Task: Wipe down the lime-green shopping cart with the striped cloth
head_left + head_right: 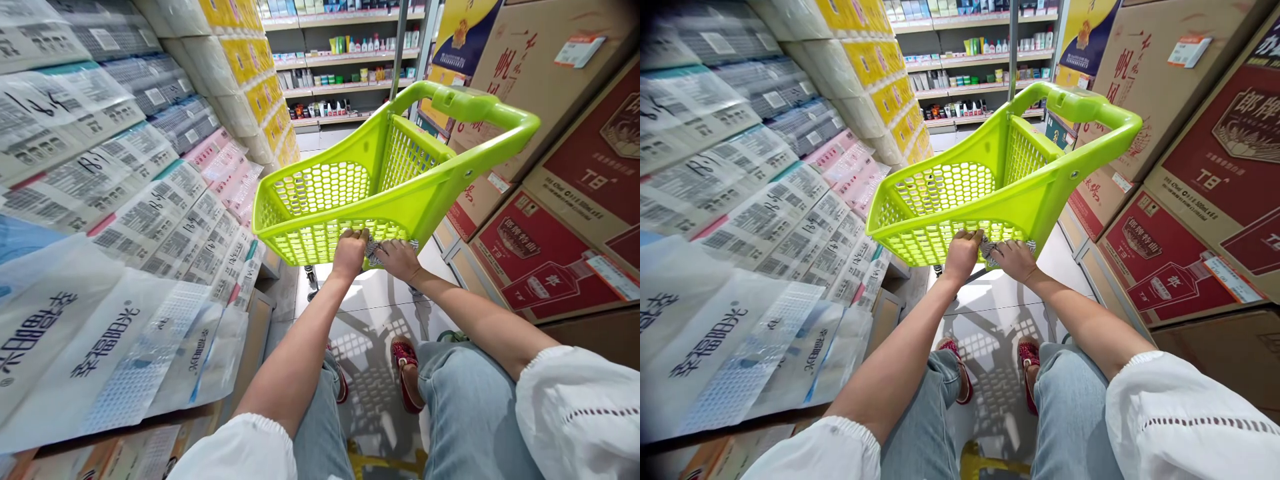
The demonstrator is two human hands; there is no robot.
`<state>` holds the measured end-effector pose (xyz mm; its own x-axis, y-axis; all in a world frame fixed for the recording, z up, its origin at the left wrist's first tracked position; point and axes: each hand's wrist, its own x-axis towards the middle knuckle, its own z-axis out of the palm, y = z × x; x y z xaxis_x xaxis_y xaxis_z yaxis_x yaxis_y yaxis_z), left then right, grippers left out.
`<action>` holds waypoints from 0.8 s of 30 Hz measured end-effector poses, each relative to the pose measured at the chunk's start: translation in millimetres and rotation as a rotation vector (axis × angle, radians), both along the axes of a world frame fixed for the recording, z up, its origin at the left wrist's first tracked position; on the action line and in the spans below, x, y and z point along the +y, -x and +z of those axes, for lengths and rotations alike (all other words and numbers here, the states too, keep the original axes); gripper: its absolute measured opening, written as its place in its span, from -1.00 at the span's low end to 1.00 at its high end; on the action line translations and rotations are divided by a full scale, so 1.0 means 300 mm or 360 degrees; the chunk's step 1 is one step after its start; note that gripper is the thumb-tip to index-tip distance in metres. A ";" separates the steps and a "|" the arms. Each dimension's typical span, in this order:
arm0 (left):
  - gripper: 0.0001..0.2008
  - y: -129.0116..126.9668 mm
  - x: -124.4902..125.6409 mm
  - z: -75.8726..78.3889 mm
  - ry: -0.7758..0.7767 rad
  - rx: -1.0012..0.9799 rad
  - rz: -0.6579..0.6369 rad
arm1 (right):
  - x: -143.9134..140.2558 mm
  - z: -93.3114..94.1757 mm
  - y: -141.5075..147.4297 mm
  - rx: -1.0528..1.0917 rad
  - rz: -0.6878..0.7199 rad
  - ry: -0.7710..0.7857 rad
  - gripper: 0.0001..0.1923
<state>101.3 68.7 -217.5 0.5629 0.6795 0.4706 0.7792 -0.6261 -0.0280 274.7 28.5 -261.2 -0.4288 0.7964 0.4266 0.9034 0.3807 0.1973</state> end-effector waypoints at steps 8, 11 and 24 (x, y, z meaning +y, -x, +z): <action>-0.61 -0.006 0.002 0.007 -0.0029 0.0022 0.0008 | 0.005 0.032 0.000 -0.0066 0.0005 -0.0005 -0.70; -0.64 -0.010 0.005 0.008 -0.0033 -0.0022 0.0011 | 0.015 0.157 -0.017 0.0112 -0.0170 -0.0196 -0.69; -0.73 -0.006 0.002 0.015 0.0045 0.0017 0.0044 | 0.019 0.060 0.011 0.0057 -0.0153 -0.0106 -0.69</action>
<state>103.2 69.2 -212.8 0.5484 0.7079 0.4451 0.7960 -0.6050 -0.0187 271.4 34.1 -243.2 -0.3352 0.8024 0.4937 0.9421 0.2792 0.1859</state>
